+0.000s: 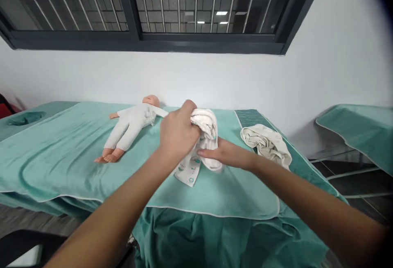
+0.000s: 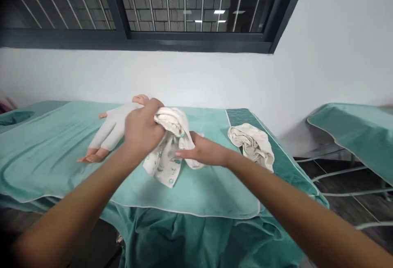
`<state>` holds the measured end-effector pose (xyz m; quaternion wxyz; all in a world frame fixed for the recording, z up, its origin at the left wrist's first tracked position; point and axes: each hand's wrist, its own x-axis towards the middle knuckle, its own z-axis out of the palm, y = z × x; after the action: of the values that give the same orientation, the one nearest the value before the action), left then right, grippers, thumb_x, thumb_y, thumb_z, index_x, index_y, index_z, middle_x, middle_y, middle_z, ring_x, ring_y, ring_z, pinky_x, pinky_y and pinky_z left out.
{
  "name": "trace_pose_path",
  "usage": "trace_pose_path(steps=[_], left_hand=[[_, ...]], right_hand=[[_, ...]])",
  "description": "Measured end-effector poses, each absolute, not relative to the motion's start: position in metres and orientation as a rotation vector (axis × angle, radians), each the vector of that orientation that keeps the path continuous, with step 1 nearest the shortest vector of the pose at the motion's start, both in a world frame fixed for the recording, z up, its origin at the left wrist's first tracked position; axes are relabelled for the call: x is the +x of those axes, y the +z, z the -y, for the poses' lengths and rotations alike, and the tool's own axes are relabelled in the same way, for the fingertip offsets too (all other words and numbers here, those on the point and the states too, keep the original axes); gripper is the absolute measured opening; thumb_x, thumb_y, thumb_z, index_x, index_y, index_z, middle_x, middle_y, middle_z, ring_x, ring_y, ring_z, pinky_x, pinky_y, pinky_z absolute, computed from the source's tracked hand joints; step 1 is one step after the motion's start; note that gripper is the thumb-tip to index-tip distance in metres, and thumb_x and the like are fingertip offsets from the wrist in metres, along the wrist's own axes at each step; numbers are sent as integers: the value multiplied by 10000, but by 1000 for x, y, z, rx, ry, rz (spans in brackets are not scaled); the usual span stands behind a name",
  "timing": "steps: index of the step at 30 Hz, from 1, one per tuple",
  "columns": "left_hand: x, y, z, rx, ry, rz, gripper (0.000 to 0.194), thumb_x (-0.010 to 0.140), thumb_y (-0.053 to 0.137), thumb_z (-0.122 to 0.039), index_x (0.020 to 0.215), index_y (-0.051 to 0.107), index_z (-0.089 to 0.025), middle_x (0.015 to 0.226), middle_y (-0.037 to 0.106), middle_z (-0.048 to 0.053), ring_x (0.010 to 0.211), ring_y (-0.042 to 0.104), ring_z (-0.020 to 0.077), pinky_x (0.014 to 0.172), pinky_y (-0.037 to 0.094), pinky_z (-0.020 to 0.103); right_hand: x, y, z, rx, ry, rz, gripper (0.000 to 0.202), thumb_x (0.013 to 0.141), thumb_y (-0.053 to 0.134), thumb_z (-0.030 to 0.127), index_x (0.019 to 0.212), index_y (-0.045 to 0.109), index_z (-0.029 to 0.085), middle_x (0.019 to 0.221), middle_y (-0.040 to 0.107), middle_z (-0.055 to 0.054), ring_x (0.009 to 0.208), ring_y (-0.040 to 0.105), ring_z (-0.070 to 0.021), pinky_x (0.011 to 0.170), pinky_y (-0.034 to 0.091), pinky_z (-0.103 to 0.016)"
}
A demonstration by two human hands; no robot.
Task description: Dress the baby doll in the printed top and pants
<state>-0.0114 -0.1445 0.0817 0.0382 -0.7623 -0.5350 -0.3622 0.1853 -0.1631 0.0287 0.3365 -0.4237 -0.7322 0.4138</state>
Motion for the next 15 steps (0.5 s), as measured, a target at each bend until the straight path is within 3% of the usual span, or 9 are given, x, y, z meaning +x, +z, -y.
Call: trace_pose_path(steps=[2, 4, 7, 10, 12, 15], left_hand=[[-4, 79, 159, -2531, -1386, 1587, 126, 828, 538, -219, 951, 543, -245, 805, 650, 18, 824, 646, 244, 720, 467, 361], [-11, 69, 171, -2809, -1638, 1417, 209, 841, 565, -232, 1046, 535, -260, 986, 675, 28, 914, 648, 220, 787, 518, 362], [-43, 46, 188, -3158, -1667, 1182, 642, 782, 733, -329, 1350, 434, -328, 1406, 522, 70, 1230, 554, 269, 1000, 504, 415], [-81, 16, 201, -3068, -1567, 1320, 961, 672, 844, -404, 1477, 319, -386, 1586, 298, 55, 1437, 332, 326, 1167, 361, 486], [-100, -5, 209, -2911, -1620, 1471, 931, 698, 827, -379, 1484, 332, -333, 1554, 352, 85, 1425, 354, 314, 1181, 333, 482], [-126, -44, 221, -2573, -1813, 1738, 625, 778, 747, -300, 1353, 507, -250, 1369, 559, 95, 1265, 534, 261, 1096, 421, 413]], right_hand=[[165, 11, 169, -1040, 1203, 1785, 596, 785, 737, 484, 1303, 569, 243, 1272, 662, -56, 1181, 599, -274, 1020, 473, -432], [147, -1, 175, -950, 1252, 1689, 554, 808, 706, 503, 1285, 590, 246, 1298, 652, -63, 1248, 561, -283, 1079, 435, -453], [127, -16, 182, -803, 1336, 1537, 571, 786, 703, 553, 1286, 605, 295, 1361, 614, -64, 1329, 503, -283, 1126, 406, -459], [104, -30, 183, -758, 1530, 1357, 612, 776, 711, 554, 1328, 578, 326, 1387, 597, -58, 1364, 474, -271, 1138, 401, -469], [83, -38, 182, -693, 1703, 1268, 578, 797, 690, 554, 1314, 597, 315, 1380, 605, -62, 1347, 495, -278, 1131, 409, -471], [53, -51, 182, -584, 1929, 1292, 506, 847, 643, 540, 1286, 626, 288, 1375, 612, -67, 1292, 547, -293, 1115, 418, -477]])
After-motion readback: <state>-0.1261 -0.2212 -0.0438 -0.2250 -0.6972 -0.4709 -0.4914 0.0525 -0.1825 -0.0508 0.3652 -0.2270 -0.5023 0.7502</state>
